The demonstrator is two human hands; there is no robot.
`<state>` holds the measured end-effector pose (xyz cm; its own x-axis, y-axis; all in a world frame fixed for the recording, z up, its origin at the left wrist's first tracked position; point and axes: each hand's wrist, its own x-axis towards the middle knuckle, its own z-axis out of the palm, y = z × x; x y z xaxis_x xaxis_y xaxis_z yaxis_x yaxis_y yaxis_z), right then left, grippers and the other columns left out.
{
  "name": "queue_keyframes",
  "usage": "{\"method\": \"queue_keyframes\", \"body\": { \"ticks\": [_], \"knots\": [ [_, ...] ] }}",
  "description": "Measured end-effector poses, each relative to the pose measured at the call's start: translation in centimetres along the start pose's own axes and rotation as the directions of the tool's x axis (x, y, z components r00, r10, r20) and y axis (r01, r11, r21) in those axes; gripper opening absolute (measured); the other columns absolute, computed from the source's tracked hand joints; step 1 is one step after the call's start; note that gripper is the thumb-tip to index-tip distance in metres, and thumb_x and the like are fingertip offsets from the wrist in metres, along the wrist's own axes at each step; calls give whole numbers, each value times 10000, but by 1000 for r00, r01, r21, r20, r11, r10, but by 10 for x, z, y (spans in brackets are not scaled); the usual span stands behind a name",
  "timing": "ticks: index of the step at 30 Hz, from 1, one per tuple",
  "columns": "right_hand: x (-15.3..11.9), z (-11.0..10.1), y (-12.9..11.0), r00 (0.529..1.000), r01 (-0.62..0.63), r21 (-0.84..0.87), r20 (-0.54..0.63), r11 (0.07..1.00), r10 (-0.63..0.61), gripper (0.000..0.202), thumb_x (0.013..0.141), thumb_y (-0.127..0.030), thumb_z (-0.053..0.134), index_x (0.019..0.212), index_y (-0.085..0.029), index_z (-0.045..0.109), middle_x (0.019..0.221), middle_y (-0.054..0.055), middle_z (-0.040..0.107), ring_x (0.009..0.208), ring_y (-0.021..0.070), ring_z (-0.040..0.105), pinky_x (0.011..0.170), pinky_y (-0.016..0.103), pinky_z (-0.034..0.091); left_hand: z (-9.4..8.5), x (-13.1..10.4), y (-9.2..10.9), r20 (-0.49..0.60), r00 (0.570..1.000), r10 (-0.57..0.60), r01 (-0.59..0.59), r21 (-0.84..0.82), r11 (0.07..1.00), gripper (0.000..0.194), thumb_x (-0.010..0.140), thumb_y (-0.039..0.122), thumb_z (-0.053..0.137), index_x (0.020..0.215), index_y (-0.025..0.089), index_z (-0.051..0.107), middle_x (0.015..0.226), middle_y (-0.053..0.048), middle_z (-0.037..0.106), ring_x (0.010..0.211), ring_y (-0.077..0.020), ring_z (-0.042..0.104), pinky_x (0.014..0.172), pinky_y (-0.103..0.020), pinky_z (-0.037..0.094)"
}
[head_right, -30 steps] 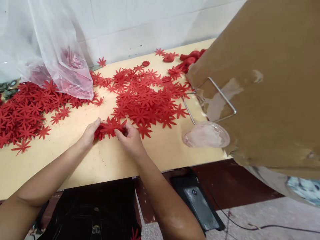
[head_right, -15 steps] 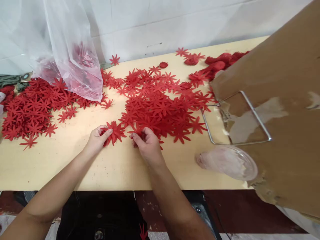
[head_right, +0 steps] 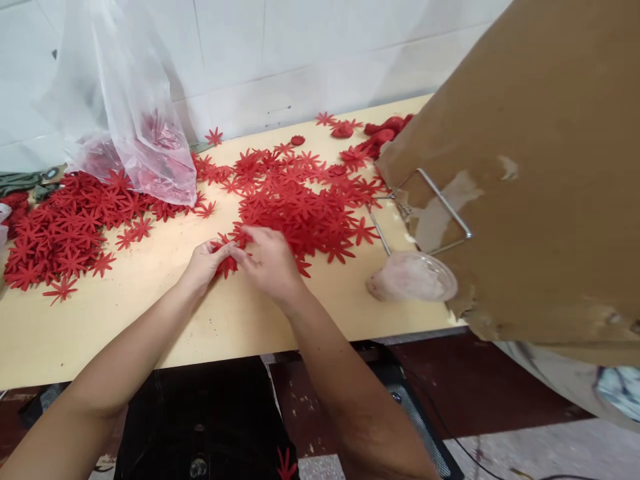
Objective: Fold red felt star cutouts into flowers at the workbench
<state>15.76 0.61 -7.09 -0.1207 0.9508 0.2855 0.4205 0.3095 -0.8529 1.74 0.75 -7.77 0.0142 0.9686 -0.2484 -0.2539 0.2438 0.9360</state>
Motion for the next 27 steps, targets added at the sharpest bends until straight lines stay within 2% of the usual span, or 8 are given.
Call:
{"method": "queue_keyframes", "body": {
  "ticks": [3, 7, 10, 13, 16, 20, 24, 27],
  "knots": [
    [-6, 15, -3, 990, -112, 251, 114, 961, 86, 276, 758, -409, 615, 894, -174, 661, 840, 74, 665, 757, 188, 611, 724, 355, 510, 3, -3, 1, 64, 998, -5, 9, -61, 998, 429, 554, 491, 787, 617, 145, 540, 477, 54, 535, 418, -40, 443, 444, -193, 342],
    [0, 17, 6, 983, -156, 418, -27, 895, 183, 240, 692, -396, 661, 779, -174, 635, 704, 19, 634, 626, 132, 565, 626, 294, 494, -6, -6, -2, 104, 994, 16, -5, -107, 994, 520, 435, 536, 819, 687, 135, 606, 562, 34, 616, 511, -56, 533, 533, -186, 412],
    [16, 5, 20, 948, -190, 430, -152, 882, 279, 287, 694, -439, 636, 818, -182, 614, 736, 34, 629, 670, 166, 599, 642, 343, 527, -15, -5, -3, 26, 1000, 14, -12, -103, 995, 503, 438, 516, 826, 692, 140, 609, 587, 28, 639, 547, -68, 564, 584, -195, 439],
    [29, -6, 32, 920, -189, 235, -297, 953, 256, 420, 717, -437, 623, 1039, -170, 586, 1036, 131, 628, 932, 258, 621, 817, 471, 521, -15, -3, 0, -58, 998, 11, -19, -140, 990, 399, 584, 479, 776, 686, 140, 594, 580, 26, 632, 532, -59, 558, 598, -194, 442],
    [30, -8, 33, 927, -138, -149, -368, 979, 74, 679, 706, -414, 664, 1283, -115, 468, 1358, 233, 434, 1273, 364, 412, 1041, 588, 330, -7, -1, 6, -27, 1000, 2, -6, -150, 989, 268, 753, 386, 663, 752, 125, 601, 644, -7, 659, 546, -70, 587, 584, -201, 443],
    [13, 6, 21, 969, 38, -297, -222, 954, -108, 592, 762, -420, 611, 1262, -117, 520, 1344, 219, 476, 1291, 361, 387, 1066, 573, 298, 5, -1, 11, 65, 997, -45, 48, -41, 998, 107, 731, 117, 588, 834, 133, 564, 572, 20, 624, 417, -82, 544, 444, -203, 361],
    [4, 23, 14, 998, 58, -8, -15, 998, -58, 297, 804, -329, 551, 1047, -180, 633, 1047, 117, 668, 973, 253, 615, 871, 444, 495, 5, -5, 11, 58, 997, -40, 40, 4, 999, 102, 717, 74, 563, 791, 136, 530, 483, 42, 578, 362, -72, 504, 415, -189, 353],
    [9, 22, 17, 993, -22, 154, -112, 988, 39, 169, 804, -277, 526, 887, -179, 637, 838, 60, 671, 768, 192, 627, 748, 372, 521, 0, -10, 12, 57, 998, -38, 39, -4, 999, 132, 736, 104, 597, 860, 121, 558, 533, 16, 630, 380, -81, 531, 387, -187, 338]
  ]
}}
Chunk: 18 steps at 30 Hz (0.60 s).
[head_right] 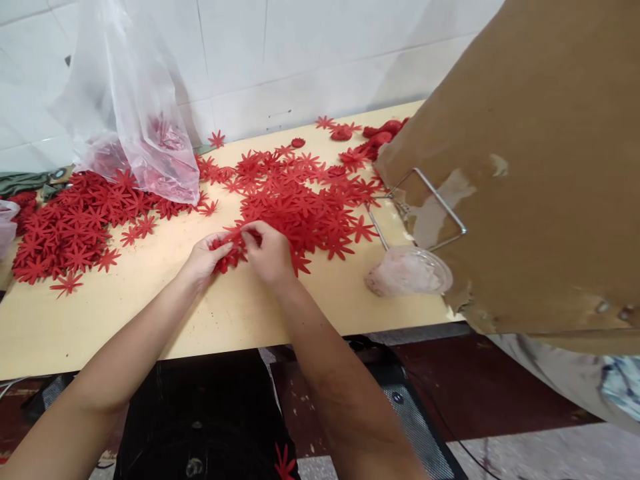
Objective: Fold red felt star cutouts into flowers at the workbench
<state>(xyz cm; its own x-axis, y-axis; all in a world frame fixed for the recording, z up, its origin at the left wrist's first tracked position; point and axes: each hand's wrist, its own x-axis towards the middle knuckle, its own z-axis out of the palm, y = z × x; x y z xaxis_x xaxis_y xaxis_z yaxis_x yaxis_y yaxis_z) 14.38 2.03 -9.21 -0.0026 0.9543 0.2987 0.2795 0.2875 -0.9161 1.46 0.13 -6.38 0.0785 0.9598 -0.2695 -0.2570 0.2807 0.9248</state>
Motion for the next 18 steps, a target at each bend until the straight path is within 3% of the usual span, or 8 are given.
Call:
{"method": "queue_keyframes", "body": {
  "ticks": [3, 5, 8, 12, 15, 18],
  "knots": [
    [11, -8, 3, 982, -1, -36, -188, 999, -5, 171, 758, -220, 545, 886, -163, 642, 873, 77, 645, 794, 193, 617, 813, 386, 508, -3, -4, 3, -63, 998, 2, -1, 11, 1000, 161, 740, 72, 592, 892, 121, 572, 567, 18, 653, 373, -78, 533, 369, -190, 336],
    [16, -13, 3, 967, 13, -118, -253, 993, -42, 235, 712, -176, 567, 930, -156, 652, 964, 103, 625, 883, 210, 609, 885, 403, 483, -4, -5, 4, -101, 995, 4, -1, 24, 1000, 135, 753, 67, 583, 875, 124, 580, 568, 23, 653, 366, -75, 528, 357, -190, 328],
    [16, -15, 3, 966, 23, -165, -251, 986, -65, 203, 708, -156, 552, 881, -165, 658, 916, 91, 620, 862, 205, 597, 863, 388, 476, -5, -5, 5, -127, 992, -2, 4, 14, 1000, 106, 767, 66, 578, 853, 125, 596, 568, 21, 653, 390, -68, 540, 361, -178, 326],
    [13, -14, 0, 976, -106, -68, -198, 992, 91, 112, 767, -283, 556, 759, -179, 596, 643, 7, 562, 573, 143, 504, 610, 307, 428, -8, -4, 1, -139, 990, -13, 9, -31, 999, 104, 769, 83, 587, 859, 128, 615, 596, 15, 662, 404, -52, 533, 383, -168, 342],
    [12, -16, -5, 970, -180, -90, -180, 980, 161, 289, 814, -393, 519, 605, -197, 481, 475, -46, 413, 462, 107, 377, 519, 277, 312, -11, -3, -3, -145, 989, -18, 8, -69, 998, 121, 751, 106, 611, 869, 130, 621, 630, 7, 668, 416, -51, 532, 406, -176, 365],
    [13, -17, -9, 971, -171, -113, -189, 979, 148, 383, 835, -426, 487, 538, -207, 385, 443, -57, 334, 450, 94, 329, 507, 275, 264, -13, -4, -5, -113, 994, 5, -19, -125, 992, 209, 700, 75, 631, 900, 133, 612, 712, -4, 689, 500, -77, 600, 464, -196, 429]
  ]
}}
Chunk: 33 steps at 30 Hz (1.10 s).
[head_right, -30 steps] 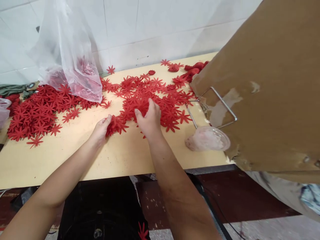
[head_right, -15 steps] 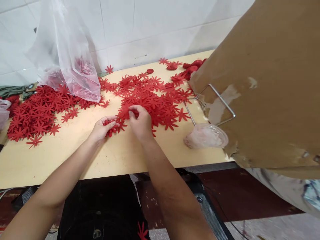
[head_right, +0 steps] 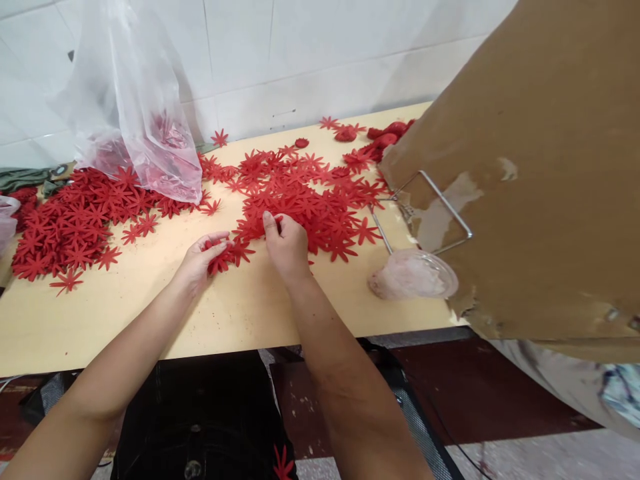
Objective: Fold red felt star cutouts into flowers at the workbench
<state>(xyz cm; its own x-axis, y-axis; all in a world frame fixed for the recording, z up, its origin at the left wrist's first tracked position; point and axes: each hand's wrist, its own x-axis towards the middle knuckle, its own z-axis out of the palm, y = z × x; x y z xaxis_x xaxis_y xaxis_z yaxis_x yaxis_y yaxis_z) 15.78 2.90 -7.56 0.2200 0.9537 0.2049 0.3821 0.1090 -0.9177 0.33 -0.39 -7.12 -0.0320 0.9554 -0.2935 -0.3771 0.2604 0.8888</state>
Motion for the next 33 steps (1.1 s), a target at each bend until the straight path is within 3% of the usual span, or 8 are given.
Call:
{"method": "queue_keyframes", "body": {
  "ticks": [6, 9, 13, 16, 19, 23, 29, 33],
  "knots": [
    [14, 5, 8, 996, 38, 136, -87, 990, -26, 72, 723, -219, 563, 724, -198, 494, 682, -4, 551, 639, 135, 529, 657, 295, 441, -4, -1, 1, 31, 999, 4, -3, -48, 999, 356, 623, 6, 641, 952, 133, 586, 755, -15, 702, 585, -103, 641, 553, -226, 490],
    [19, 6, 11, 992, 80, 132, -106, 988, -66, 291, 663, -168, 582, 951, -192, 542, 1022, 90, 604, 950, 203, 587, 867, 384, 469, -8, 1, 0, -26, 999, 22, -22, -21, 1000, 351, 611, 15, 667, 933, 132, 591, 683, 5, 679, 577, -95, 629, 552, -213, 485],
    [6, 9, 1, 958, 230, -98, -154, 968, -243, 419, 665, -310, 682, 1054, -184, 590, 1234, 155, 522, 1214, 300, 442, 1063, 516, 312, -10, 4, -3, -62, 995, 81, -80, 18, 997, 304, 604, 40, 696, 881, 133, 612, 630, 37, 641, 551, -69, 599, 581, -203, 487],
    [-12, 21, -9, 962, 264, 21, 65, 964, -265, 376, 724, -410, 647, 1023, -187, 607, 1099, 134, 605, 1082, 272, 543, 979, 492, 416, -10, 6, -5, -101, 990, 99, -100, -2, 995, 249, 609, 104, 732, 816, 133, 597, 609, 48, 613, 524, -67, 579, 583, -214, 488],
    [-24, 35, -13, 923, 88, 223, 348, 971, -163, 387, 714, -423, 659, 1007, -178, 594, 942, 92, 648, 835, 197, 621, 762, 376, 528, -11, 7, -6, -112, 988, 104, -105, -7, 994, 225, 631, 149, 737, 777, 146, 566, 559, 71, 564, 457, -58, 528, 518, -205, 449],
    [-25, 44, -11, 859, -81, 367, 497, 927, -122, 299, 689, -397, 673, 859, -172, 575, 772, 35, 627, 666, 142, 592, 621, 305, 512, -13, 6, -5, -115, 988, 98, -98, 8, 995, 187, 712, 241, 704, 713, 155, 537, 528, 80, 523, 443, -34, 486, 500, -171, 406],
    [-23, 45, -5, 953, -2, 337, 285, 941, -100, 136, 703, -278, 622, 758, -187, 538, 706, 4, 575, 636, 125, 538, 631, 297, 465, -14, 8, -6, -56, 995, 79, -82, -62, 995, 111, 752, 216, 660, 782, 141, 583, 695, 32, 623, 618, -45, 584, 658, -177, 471],
    [-28, 47, -5, 973, 14, 303, 214, 953, -83, 81, 719, -234, 582, 767, -202, 525, 711, 1, 574, 647, 128, 538, 630, 290, 467, -14, 8, -6, -18, 999, 37, -38, -9, 999, 149, 700, 146, 686, 800, 147, 575, 668, 33, 625, 590, -67, 588, 642, -211, 489]
  ]
}}
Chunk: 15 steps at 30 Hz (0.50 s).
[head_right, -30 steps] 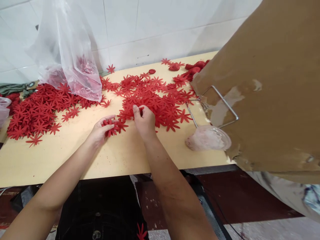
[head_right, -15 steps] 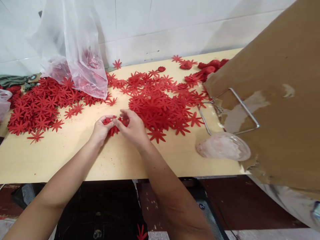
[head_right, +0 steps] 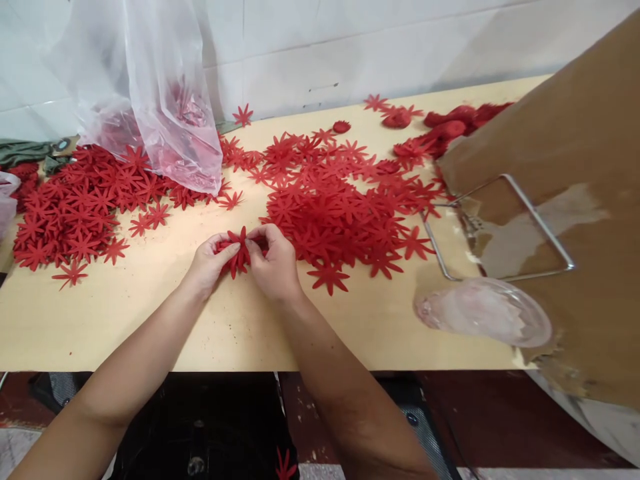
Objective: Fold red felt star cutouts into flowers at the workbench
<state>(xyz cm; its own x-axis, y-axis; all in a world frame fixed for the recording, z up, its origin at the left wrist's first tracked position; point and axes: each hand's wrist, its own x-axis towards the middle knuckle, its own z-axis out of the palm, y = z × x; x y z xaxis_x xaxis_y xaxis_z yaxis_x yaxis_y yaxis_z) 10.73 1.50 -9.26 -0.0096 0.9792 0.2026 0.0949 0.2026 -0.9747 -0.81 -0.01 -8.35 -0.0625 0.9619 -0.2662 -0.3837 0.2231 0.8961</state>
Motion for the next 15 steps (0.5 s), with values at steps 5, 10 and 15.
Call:
{"method": "queue_keyframes", "body": {
  "ticks": [5, 10, 15],
  "knots": [
    [-5, 5, -3, 1000, 4, 20, -16, 1000, -4, 102, 741, -268, 573, 774, -209, 496, 700, -2, 550, 631, 121, 518, 608, 277, 454, 2, -4, 1, -67, 995, 73, -70, 45, 996, 99, 730, 111, 643, 723, 149, 551, 616, 51, 594, 537, -32, 539, 578, -156, 451],
    [-5, 7, -4, 998, -51, 79, -21, 996, 53, 264, 760, -447, 587, 785, -218, 459, 662, -26, 492, 553, 95, 452, 532, 253, 410, 2, -7, -3, -58, 996, 69, -56, 209, 976, 186, 814, 259, 592, 674, 170, 506, 514, 67, 520, 412, -38, 451, 434, -162, 364],
    [-5, 6, -8, 987, -136, 244, 113, 960, 111, 467, 630, -607, 690, 811, -213, 518, 714, -13, 565, 646, 114, 551, 628, 266, 491, -1, -8, -5, -34, 994, 100, -88, 263, 961, 258, 821, 315, 594, 638, 175, 478, 453, 85, 442, 371, -30, 370, 389, -160, 283]
  ]
}}
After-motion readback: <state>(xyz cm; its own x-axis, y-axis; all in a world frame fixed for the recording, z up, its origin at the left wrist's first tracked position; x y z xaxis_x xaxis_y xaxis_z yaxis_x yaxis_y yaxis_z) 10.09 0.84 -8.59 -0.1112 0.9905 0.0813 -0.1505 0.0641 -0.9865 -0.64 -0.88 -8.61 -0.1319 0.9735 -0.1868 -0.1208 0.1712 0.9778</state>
